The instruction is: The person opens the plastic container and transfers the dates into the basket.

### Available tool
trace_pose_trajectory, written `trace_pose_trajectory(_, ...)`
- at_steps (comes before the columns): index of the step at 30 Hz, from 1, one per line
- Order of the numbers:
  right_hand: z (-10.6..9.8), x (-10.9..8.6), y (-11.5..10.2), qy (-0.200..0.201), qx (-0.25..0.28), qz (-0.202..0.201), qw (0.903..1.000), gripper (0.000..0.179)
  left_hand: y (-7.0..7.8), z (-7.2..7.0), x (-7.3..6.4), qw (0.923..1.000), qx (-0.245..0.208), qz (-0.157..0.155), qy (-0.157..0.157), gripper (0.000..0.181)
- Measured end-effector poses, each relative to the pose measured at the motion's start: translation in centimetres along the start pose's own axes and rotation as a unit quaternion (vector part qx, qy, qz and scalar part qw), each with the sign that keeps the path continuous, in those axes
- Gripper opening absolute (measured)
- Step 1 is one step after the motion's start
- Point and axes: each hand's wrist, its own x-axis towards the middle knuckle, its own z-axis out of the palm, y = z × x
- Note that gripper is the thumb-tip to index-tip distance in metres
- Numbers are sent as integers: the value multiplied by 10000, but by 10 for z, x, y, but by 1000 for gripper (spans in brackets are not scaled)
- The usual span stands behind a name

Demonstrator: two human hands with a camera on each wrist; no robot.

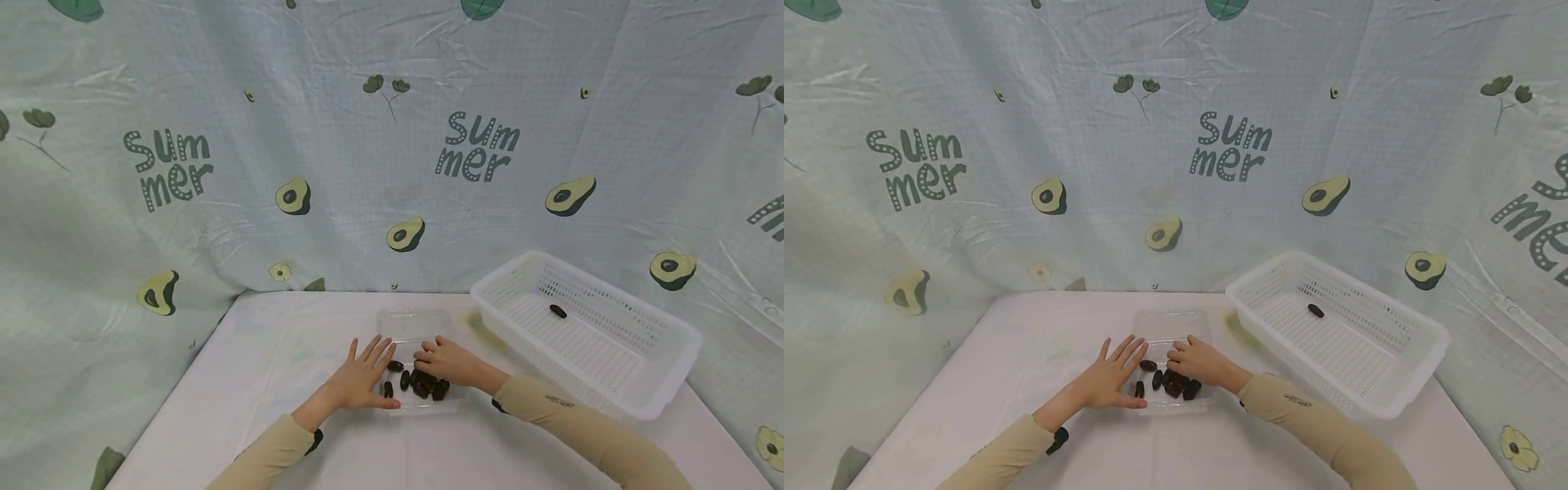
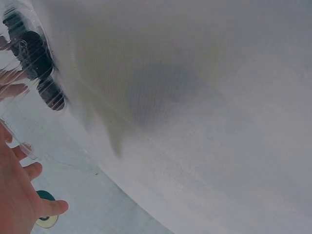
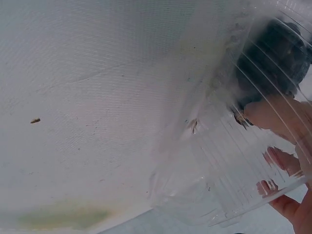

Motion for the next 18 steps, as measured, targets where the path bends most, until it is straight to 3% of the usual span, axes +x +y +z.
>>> trace_pose_trajectory(18, 6, 4, -5, -534, -253, -60, 9982, 22, 1, -1, 2, 10000, 30, -42, -79, 102)
